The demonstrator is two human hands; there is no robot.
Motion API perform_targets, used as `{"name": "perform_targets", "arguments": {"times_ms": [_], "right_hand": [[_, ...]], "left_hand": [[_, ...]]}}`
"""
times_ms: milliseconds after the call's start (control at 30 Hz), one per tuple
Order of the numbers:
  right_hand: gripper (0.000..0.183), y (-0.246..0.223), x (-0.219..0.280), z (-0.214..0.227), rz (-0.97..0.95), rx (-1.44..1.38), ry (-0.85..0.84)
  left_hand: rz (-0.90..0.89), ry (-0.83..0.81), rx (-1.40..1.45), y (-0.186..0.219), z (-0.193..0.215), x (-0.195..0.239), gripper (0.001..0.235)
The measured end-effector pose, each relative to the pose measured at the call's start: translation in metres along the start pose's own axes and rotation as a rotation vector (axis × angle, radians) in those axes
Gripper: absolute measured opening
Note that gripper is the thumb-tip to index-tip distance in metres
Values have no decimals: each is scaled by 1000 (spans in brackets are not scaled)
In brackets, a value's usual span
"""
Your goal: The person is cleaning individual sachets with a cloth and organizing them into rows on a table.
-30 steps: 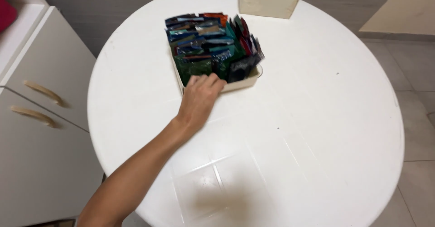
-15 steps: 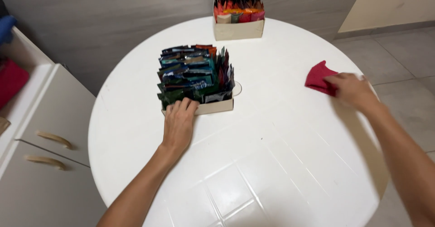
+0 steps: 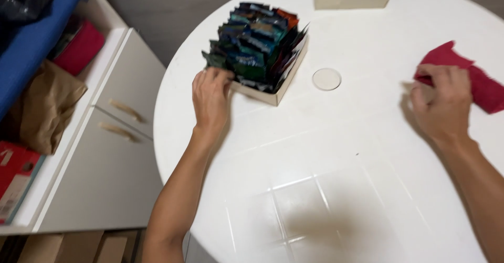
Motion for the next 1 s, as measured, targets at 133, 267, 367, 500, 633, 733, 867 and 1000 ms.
{"name": "perform_targets", "arguments": {"times_ms": [133, 267, 367, 500, 633, 733, 867, 1000], "right_hand": [[23, 6, 4, 0, -7, 22, -6], [21, 5, 6, -1, -31, 16, -7], [20, 0, 5, 3, -23, 5, -4], [22, -5, -1, 8, -20, 19, 12], [42, -3, -6, 17, -135, -65, 68], [45, 15, -4, 16, -276, -35, 145], [49, 35, 1, 27, -438, 75, 92], [40, 61, 17, 13, -606, 39, -196]], "left_hand": [[-141, 168, 215, 27, 12, -4, 21], [-273, 171, 175, 41, 7, 0, 32], [-316, 170, 141, 45, 9, -2, 14], [-426, 174, 78, 51, 14, -2, 6], [-516, 340, 61, 61, 15, 2, 15], [-517, 405, 136, 66, 22, 11, 23], [-579, 610, 219, 87, 16, 31, 8], [-383, 163, 752, 133, 27, 45, 15]]}}
Point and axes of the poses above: each hand's wrist, its own x-axis away from the middle knuckle, its own z-axis out of the back of the hand, y = z × x, the point moved 2 cm from there along -x, towards the middle knuckle, and after that the axes turned 7 degrees about -y, right-handed, at the moved point
